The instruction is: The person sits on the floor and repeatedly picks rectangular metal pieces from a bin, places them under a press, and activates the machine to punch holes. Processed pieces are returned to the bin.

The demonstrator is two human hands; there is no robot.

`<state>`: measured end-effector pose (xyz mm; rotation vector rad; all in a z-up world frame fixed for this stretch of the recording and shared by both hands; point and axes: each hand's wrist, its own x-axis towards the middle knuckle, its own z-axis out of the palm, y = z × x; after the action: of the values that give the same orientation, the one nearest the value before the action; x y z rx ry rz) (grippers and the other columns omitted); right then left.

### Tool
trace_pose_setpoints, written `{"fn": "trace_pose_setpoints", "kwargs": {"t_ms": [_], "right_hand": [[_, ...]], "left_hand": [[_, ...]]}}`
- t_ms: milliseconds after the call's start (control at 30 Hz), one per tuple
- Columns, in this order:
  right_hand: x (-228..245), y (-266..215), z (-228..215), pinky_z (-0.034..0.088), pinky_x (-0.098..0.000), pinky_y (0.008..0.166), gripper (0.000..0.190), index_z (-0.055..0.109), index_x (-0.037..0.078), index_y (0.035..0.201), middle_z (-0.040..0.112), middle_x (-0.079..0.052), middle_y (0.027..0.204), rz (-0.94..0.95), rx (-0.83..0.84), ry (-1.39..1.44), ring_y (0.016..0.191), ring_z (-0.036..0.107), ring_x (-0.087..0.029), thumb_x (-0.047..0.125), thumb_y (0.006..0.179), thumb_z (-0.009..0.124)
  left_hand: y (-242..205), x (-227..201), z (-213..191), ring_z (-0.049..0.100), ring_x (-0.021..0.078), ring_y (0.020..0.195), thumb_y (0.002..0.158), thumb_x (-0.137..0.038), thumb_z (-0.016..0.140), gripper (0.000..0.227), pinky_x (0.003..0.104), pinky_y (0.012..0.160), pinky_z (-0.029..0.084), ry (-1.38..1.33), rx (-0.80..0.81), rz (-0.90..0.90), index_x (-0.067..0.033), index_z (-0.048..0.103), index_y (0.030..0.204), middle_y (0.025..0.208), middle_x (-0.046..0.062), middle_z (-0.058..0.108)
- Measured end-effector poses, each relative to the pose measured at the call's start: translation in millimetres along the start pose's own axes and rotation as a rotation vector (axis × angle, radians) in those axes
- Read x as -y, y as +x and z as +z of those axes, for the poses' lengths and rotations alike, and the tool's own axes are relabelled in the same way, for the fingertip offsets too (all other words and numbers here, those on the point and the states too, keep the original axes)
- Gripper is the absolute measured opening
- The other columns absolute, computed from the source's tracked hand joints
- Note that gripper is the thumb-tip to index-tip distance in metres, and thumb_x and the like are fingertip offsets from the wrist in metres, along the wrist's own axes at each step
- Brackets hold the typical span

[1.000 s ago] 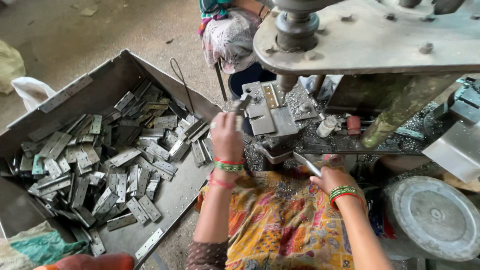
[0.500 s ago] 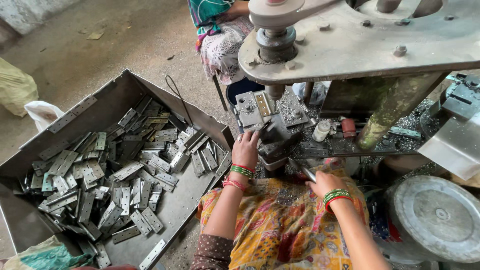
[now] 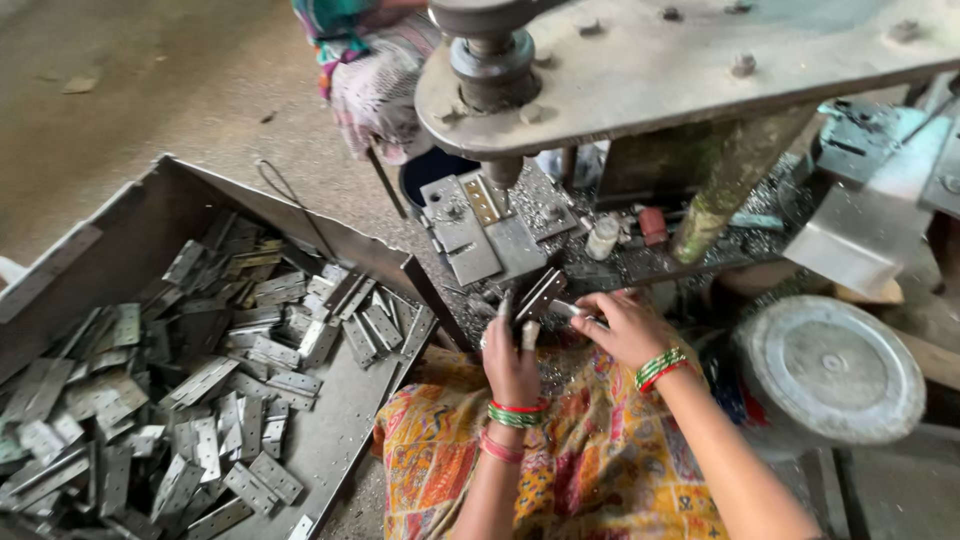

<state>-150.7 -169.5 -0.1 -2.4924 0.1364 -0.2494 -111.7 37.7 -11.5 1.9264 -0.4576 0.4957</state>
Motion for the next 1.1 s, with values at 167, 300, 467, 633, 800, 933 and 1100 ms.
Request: {"fn": "trace_pose_setpoints", "kwargs": {"t_ms": [167,300,467,633,800,933,1100], "right_hand": [[-27.4,-1.9,8.8,0.052,-0.0300,0.089,0.041,0.072,0.006,0.114,0.074,-0.002,0.100,0.115,0.012,0.473,0.098,0.068,-0.014,0.041,0.105,0.053],[-35.3,-2.4,14.0,0.049,-0.0276,0.081,0.042,0.072,0.000,0.114,0.067,0.000,0.094,0.250,-0.001,0.685,0.088,0.058,-0.010,0.039,0.105,0.060],[-29.2,-4.7,11.4,0.051,-0.0265,0.086,0.044,0.068,0.002,0.121,0.073,-0.001,0.103,0.275,-0.020,0.548,0.095,0.064,-0.008,0.039,0.097,0.064],[-26.0,-3.0,5.8,0.052,-0.0274,0.090,0.042,0.071,0.001,0.120,0.074,-0.002,0.107,0.259,0.060,0.529,0.097,0.065,-0.008,0.035,0.097,0.065],[-40.9,-5.8,8.8,0.053,-0.0284,0.090,0.033,0.072,-0.003,0.117,0.075,-0.003,0.104,0.211,0.163,0.656,0.096,0.065,-0.008,0.024,0.099,0.064],[-56.7,-4.6,15.4,0.052,-0.0276,0.090,0.029,0.072,-0.004,0.118,0.075,-0.003,0.106,0.242,0.151,0.855,0.097,0.065,-0.008,0.018,0.100,0.064],[-77.4,-0.6,23.2,0.054,-0.0313,0.085,0.029,0.072,-0.002,0.119,0.075,-0.006,0.102,0.449,0.039,1.087,0.090,0.068,-0.014,0.016,0.098,0.064]], "left_hand": [[-32.6,-10.9,15.2,0.061,0.0398,0.104,0.088,-0.004,0.067,0.054,0.046,0.090,0.051,0.091,0.053,0.232,0.0001,0.055,0.140,0.115,0.021,0.063],[-45.2,-5.6,27.9,0.059,0.0443,0.114,0.081,0.000,0.066,0.059,0.046,0.099,0.049,-0.102,0.164,0.149,0.0045,0.054,0.138,0.126,0.027,0.060],[-56.3,15.2,43.0,0.063,0.0270,0.124,0.100,-0.007,0.065,0.042,0.037,0.105,0.049,-0.664,0.279,-0.309,0.0038,0.057,0.140,0.135,0.017,0.065],[-57.4,36.6,49.4,0.064,0.0137,0.116,0.097,-0.008,0.063,0.044,0.030,0.099,0.054,-1.094,0.325,-0.640,0.0013,0.057,0.139,0.131,0.005,0.067],[-56.8,33.2,47.6,0.064,0.0140,0.107,0.100,-0.010,0.061,0.040,0.031,0.091,0.056,-1.235,0.271,-0.829,0.0009,0.059,0.138,0.125,0.006,0.067],[-43.3,8.4,31.9,0.061,0.0140,0.114,0.103,-0.011,0.060,0.041,0.030,0.100,0.052,-1.248,0.299,-0.711,0.0014,0.057,0.142,0.132,0.006,0.065],[-27.2,-22.5,-2.8,0.053,0.0353,0.128,0.079,-0.024,0.074,0.070,0.040,0.104,0.047,-0.431,0.278,0.194,-0.0012,0.049,0.141,0.141,0.022,0.052]]}}
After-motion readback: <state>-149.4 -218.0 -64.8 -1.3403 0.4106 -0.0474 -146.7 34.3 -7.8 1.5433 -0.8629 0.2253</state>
